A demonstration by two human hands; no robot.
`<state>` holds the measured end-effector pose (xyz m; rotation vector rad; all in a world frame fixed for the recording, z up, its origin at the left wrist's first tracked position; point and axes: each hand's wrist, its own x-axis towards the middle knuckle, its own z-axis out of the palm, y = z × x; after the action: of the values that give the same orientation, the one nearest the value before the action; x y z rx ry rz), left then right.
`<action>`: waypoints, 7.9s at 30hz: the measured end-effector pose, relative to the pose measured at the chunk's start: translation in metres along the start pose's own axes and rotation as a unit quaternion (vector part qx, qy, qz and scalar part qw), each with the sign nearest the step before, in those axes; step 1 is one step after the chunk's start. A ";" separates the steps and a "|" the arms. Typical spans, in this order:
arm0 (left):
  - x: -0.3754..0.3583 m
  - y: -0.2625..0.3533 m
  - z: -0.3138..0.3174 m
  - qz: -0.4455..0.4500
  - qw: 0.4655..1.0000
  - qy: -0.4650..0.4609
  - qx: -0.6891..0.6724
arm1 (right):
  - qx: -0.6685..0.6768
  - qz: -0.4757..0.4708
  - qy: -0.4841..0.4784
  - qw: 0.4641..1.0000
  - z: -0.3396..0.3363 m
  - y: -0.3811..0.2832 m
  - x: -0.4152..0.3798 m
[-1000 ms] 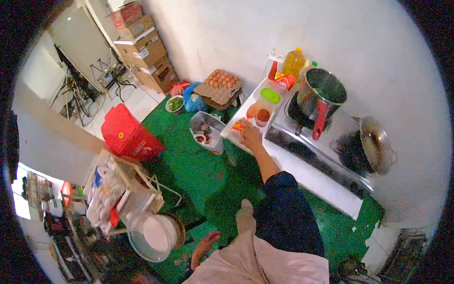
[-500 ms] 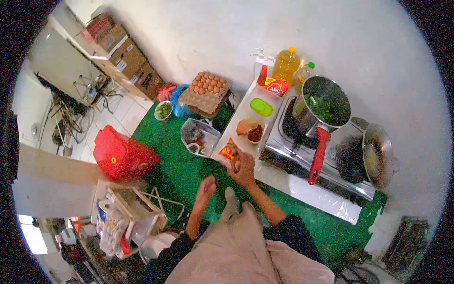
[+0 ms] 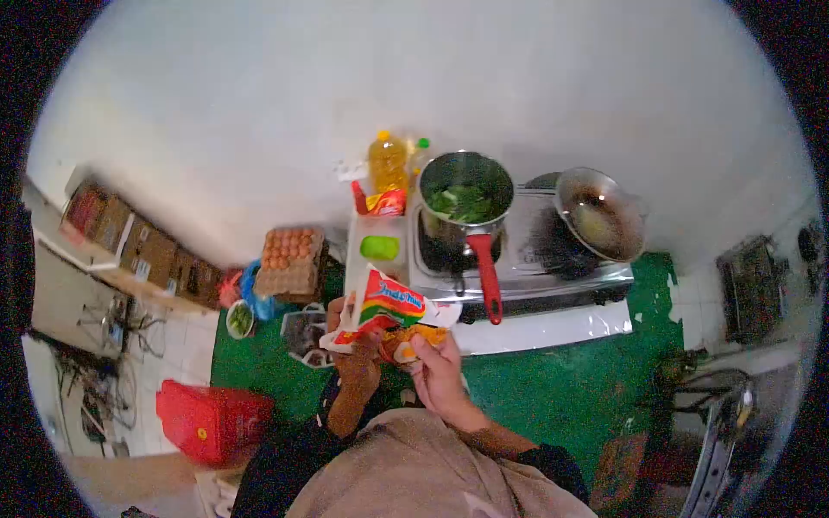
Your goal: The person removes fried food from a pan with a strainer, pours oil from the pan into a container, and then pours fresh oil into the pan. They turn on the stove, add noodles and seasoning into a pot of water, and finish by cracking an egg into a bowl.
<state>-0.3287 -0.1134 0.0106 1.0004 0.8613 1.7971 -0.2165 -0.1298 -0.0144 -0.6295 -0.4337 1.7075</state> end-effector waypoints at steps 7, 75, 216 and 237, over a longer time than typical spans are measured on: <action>0.072 0.004 0.005 0.049 0.996 -0.046 0.067 | -0.387 -0.313 0.071 0.864 0.019 -0.160 0.082; 0.277 -0.178 0.094 0.123 0.899 -0.063 0.416 | -0.778 -0.263 -0.186 0.539 -0.031 -0.195 0.327; -0.707 -0.409 0.898 -0.554 0.633 -0.523 0.138 | -0.174 -0.313 0.470 0.807 -0.913 -0.704 -0.709; -0.764 -0.404 0.988 -0.584 0.548 -0.598 0.028 | -0.096 -0.312 0.535 0.779 -0.815 -0.816 -0.740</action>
<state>0.9136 -0.5182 -0.1179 0.9721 0.3824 -0.2334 1.0271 -0.7044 -0.0368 -1.3090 0.0378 0.4878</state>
